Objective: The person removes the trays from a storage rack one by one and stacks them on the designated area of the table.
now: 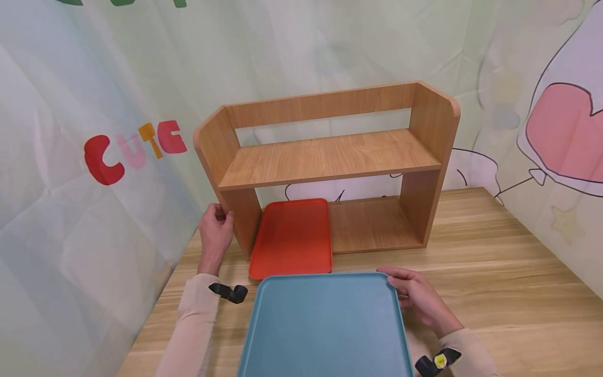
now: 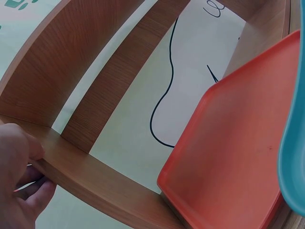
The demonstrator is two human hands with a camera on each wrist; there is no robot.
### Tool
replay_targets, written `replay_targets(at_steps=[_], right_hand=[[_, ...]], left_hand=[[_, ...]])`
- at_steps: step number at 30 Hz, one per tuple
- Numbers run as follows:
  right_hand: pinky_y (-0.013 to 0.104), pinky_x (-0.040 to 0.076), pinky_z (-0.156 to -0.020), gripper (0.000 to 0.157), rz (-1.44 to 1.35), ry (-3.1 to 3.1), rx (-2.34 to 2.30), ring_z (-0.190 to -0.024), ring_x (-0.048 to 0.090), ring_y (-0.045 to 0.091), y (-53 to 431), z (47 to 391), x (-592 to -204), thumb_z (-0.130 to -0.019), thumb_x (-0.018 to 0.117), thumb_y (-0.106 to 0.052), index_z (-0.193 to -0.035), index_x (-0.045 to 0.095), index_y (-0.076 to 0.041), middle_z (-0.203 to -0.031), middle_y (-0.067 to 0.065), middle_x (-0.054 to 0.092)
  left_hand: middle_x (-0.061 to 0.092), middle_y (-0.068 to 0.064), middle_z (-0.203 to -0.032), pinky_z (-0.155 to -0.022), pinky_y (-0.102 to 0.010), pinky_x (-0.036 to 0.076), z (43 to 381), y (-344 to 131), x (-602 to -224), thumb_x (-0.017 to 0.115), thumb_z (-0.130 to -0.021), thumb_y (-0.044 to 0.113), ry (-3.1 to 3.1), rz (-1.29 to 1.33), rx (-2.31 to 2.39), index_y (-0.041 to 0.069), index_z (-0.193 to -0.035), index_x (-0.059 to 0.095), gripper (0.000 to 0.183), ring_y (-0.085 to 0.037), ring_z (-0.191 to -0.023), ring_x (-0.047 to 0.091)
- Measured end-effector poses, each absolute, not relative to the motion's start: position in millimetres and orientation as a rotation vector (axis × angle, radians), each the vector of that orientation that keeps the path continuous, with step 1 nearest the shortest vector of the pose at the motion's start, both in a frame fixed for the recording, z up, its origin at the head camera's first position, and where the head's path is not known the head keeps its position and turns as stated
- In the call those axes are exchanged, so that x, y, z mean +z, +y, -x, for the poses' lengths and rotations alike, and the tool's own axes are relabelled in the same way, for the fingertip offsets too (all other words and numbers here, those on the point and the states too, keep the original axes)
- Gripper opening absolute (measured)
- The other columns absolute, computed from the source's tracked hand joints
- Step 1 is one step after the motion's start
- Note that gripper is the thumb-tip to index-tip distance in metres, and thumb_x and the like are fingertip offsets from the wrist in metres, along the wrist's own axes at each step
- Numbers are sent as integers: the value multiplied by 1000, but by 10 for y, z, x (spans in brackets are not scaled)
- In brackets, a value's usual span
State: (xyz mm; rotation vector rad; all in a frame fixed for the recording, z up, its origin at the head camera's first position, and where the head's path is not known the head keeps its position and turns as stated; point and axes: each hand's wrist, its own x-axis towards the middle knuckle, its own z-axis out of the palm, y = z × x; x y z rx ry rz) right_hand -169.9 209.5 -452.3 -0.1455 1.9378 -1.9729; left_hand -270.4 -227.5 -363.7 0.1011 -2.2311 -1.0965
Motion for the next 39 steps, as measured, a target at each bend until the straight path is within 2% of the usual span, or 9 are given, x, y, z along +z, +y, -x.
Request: replay_targets(at_steps=[4, 10, 19, 26, 32, 39], right_hand=[[34, 58, -77, 42, 118, 1962, -1949, -94, 67, 11, 2082, 1700, -4523, -99, 49, -22, -137, 50, -5, -111, -10, 67], [35, 57, -73, 42, 54, 2072, -1878, -90, 66, 14, 2035, 1688, -4510, -99, 46, -19, -138, 46, -2, -116, 0, 66], [35, 53, -73, 37, -65, 2212, -1793, -89, 59, 17, 2000, 1683, -4510, -98, 46, -16, -128, 49, 4, -105, 3, 63], [32, 51, -67, 31, -115, 2386, -1703, -86, 57, 16, 1964, 1677, -4532, -96, 52, -16, -123, 58, -1, -108, 6, 65], [29, 50, -72, 32, -108, 2478, -1660, -92, 57, 14, 1953, 1678, -4535, -95, 55, -17, -123, 61, -3, -117, 11, 64], [26, 44, -59, 30, -54, 2570, -1588, -75, 52, 14, 1959, 1710, -4627, -94, 56, -15, -120, 64, -4, -95, 6, 64]], left_hand=[[63, -22, -100, -76, -40, 50, 2703, -2275, -3637, 56, -91, 7, -2235, -106, -1094, -5, -102, 56, 17, -32, -87, 59], [63, -22, -101, -77, -41, 51, 2701, -2272, -3632, 56, -91, 7, -2233, -106, -1101, -5, -103, 56, 17, -32, -88, 60], [63, -22, -101, -77, -42, 52, 2691, -2271, -3631, 56, -91, 7, -2230, -108, -1096, -5, -103, 55, 17, -33, -89, 61], [63, -22, -102, -78, -42, 52, 2695, -2267, -3634, 56, -91, 7, -2233, -107, -1099, -5, -103, 55, 17, -33, -90, 61], [64, -22, -101, -78, -42, 53, 2693, -2262, -3628, 57, -90, 7, -2229, -105, -1105, -5, -102, 56, 17, -33, -89, 62], [63, -22, -102, -78, -41, 52, 2692, -2262, -3633, 56, -91, 7, -2236, -113, -1111, -5, -103, 55, 17, -32, -89, 61]])
